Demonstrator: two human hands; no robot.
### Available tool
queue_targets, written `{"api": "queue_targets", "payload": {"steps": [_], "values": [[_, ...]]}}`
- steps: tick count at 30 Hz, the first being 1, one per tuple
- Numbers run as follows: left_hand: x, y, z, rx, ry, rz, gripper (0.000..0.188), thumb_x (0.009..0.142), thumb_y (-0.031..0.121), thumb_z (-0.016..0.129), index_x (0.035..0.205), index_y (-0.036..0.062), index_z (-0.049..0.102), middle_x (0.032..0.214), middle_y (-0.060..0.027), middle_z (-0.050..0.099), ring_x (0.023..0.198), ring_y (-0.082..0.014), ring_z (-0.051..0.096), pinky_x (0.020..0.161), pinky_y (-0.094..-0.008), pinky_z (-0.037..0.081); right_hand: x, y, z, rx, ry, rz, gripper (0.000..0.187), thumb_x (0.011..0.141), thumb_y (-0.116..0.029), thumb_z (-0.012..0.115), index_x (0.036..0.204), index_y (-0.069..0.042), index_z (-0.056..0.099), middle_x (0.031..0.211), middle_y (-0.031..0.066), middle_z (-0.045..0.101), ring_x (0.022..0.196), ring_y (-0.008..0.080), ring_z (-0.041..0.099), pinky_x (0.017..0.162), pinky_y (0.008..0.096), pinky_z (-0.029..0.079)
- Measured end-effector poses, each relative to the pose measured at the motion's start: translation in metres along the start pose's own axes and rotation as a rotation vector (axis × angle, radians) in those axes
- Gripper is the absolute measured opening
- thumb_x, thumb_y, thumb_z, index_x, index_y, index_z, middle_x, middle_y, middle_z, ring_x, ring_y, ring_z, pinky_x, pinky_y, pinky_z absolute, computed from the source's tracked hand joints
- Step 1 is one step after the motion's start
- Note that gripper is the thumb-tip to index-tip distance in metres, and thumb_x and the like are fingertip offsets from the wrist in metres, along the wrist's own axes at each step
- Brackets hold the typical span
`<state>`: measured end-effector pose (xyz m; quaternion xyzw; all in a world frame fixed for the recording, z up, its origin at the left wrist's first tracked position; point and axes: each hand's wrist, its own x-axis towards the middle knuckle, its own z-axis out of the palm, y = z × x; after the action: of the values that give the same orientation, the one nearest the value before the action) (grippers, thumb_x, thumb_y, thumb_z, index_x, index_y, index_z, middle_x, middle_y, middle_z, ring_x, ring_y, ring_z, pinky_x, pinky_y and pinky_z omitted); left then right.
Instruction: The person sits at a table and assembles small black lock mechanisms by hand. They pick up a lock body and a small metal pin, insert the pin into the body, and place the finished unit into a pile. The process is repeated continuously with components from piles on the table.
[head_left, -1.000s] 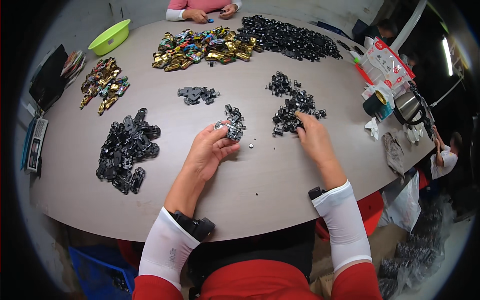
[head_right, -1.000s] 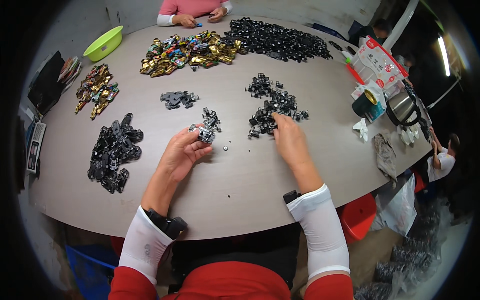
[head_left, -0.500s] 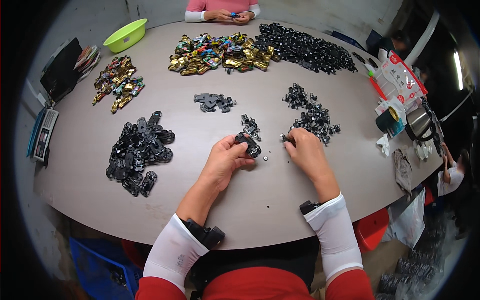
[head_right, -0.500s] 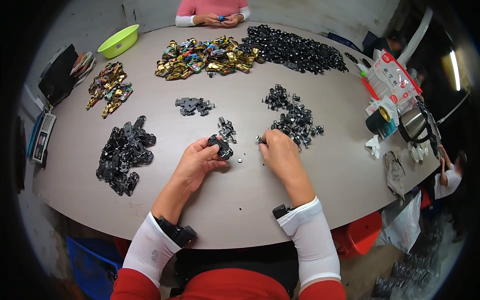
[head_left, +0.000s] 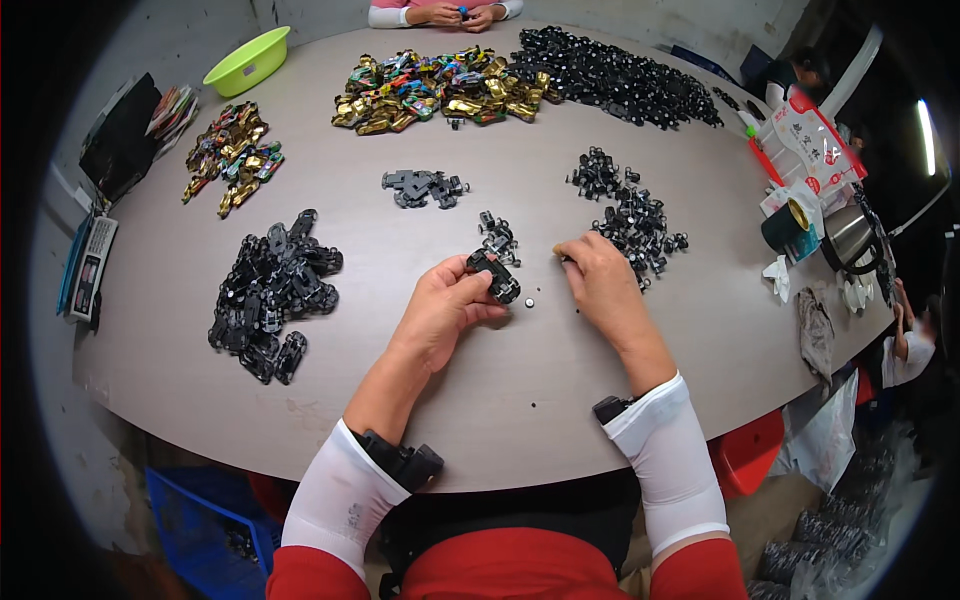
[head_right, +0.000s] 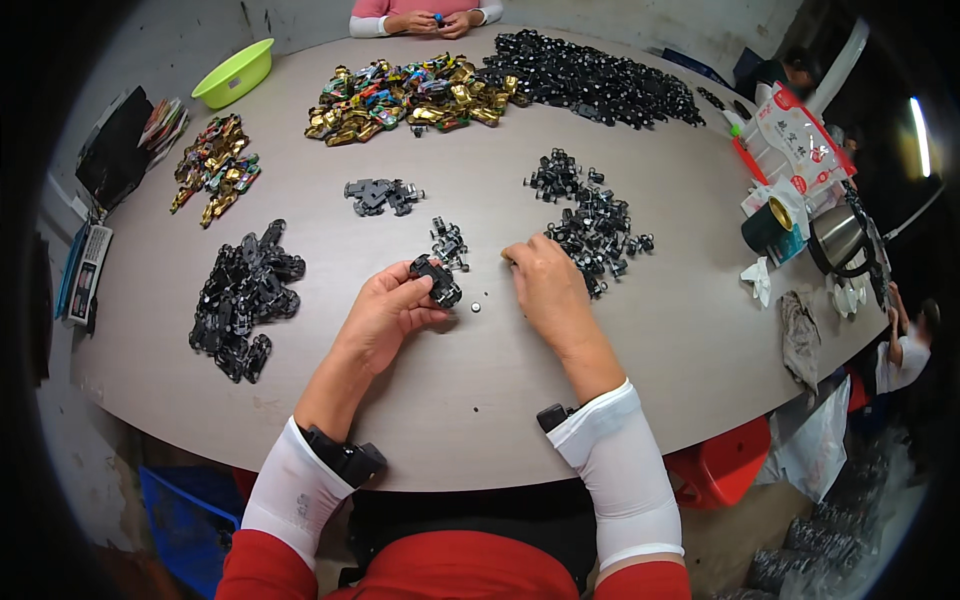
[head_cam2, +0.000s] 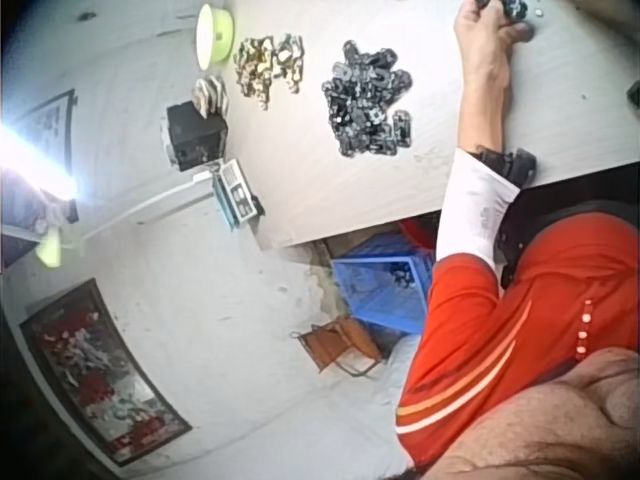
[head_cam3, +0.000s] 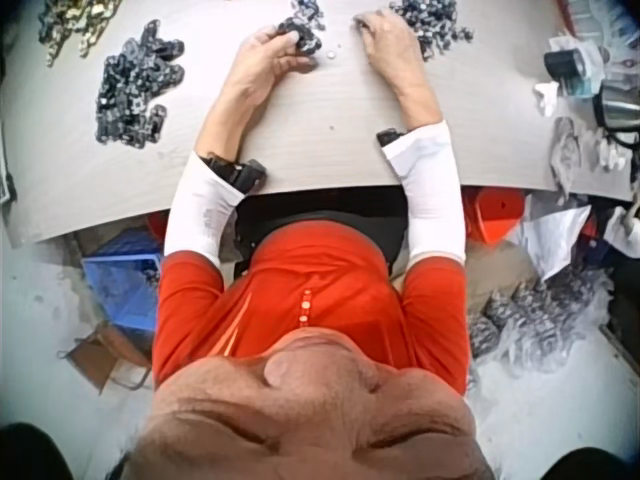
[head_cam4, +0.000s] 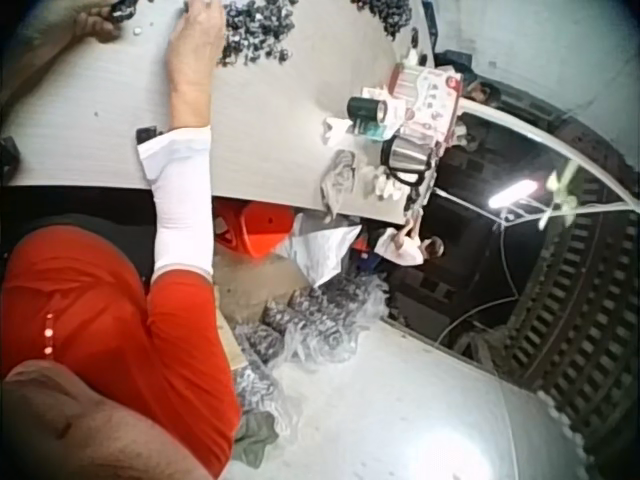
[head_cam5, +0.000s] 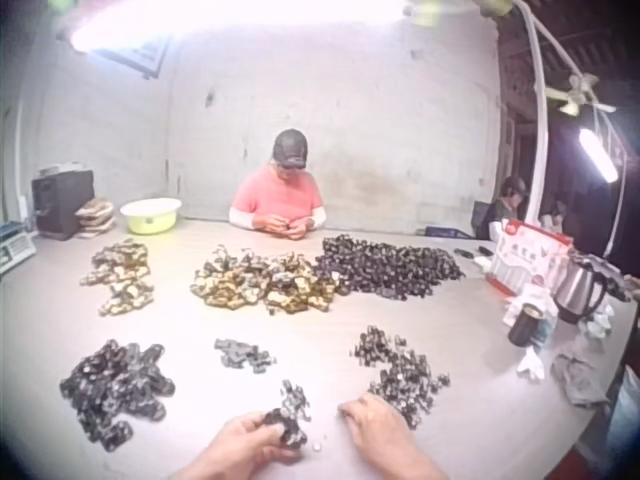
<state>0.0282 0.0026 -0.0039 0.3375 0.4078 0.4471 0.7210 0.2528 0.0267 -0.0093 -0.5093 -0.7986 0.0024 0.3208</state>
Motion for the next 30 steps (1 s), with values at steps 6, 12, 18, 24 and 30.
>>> {"api": "queue_targets", "payload": {"steps": [6, 12, 18, 24, 30], "values": [[-0.003, 0.002, 0.003, 0.008, 0.014, 0.019, 0.02, 0.095, 0.009, 0.057, 0.112, 0.0001, 0.059, 0.095, -0.0056, 0.066, 0.083, -0.0139, 0.065, 0.076, -0.03, 0.057, 0.002, -0.007, -0.008, 0.55, -0.141, 0.562, 0.017, 0.079, -0.01, 0.073, 0.092, 0.0, 0.068, 0.083, 0.0115, 0.066, 0.074, 0.0265, 0.065, 0.071, 0.0358, 0.052], [0.0, -0.004, 0.001, 0.066, -0.003, 0.05, 0.026, 0.094, 0.006, 0.057, 0.119, -0.0004, 0.057, 0.1, -0.0058, 0.065, 0.086, -0.0133, 0.065, 0.075, -0.029, 0.058, -0.004, 0.0, -0.006, 0.092, -0.074, 0.272, 0.016, 0.079, -0.012, 0.073, 0.084, 0.002, 0.068, 0.08, 0.0114, 0.065, 0.069, 0.0231, 0.064, 0.064, 0.034, 0.051], [0.0, -0.01, 0.004, 0.218, -0.017, 0.166, 0.025, 0.095, 0.004, 0.055, 0.119, -0.0023, 0.059, 0.102, -0.0064, 0.064, 0.088, -0.0112, 0.063, 0.076, -0.0274, 0.058, 0.005, -0.049, -0.017, 0.425, -0.003, 0.3, 0.015, 0.078, -0.012, 0.072, 0.081, 0.0, 0.064, 0.079, 0.0101, 0.065, 0.063, 0.0235, 0.063, 0.059, 0.0329, 0.051], [0.003, -0.021, 0.002, 0.526, 0.004, 0.335, 0.025, 0.09, -0.001, 0.054, 0.113, -0.0041, 0.062, 0.094, -0.0024, 0.066, 0.083, -0.0064, 0.059, 0.071, -0.0231, 0.051, 0.004, -0.072, -0.006, 0.342, -0.086, 0.192, 0.017, 0.075, -0.011, 0.069, 0.076, -0.001, 0.055, 0.074, 0.0125, 0.061, 0.061, 0.0279, 0.061, 0.058, 0.0388, 0.049], [-0.004, -0.014, 0.011, 0.52, 0.01, 0.305, 0.026, 0.088, -0.002, 0.056, 0.112, -0.0043, 0.063, 0.093, -0.0016, 0.066, 0.081, -0.0054, 0.058, 0.071, -0.0223, 0.05, 0.002, -0.072, -0.009, 0.256, -0.089, 0.198, 0.018, 0.074, -0.01, 0.068, 0.075, -0.001, 0.053, 0.072, 0.0131, 0.06, 0.061, 0.0291, 0.06, 0.058, 0.0398, 0.049]]}}
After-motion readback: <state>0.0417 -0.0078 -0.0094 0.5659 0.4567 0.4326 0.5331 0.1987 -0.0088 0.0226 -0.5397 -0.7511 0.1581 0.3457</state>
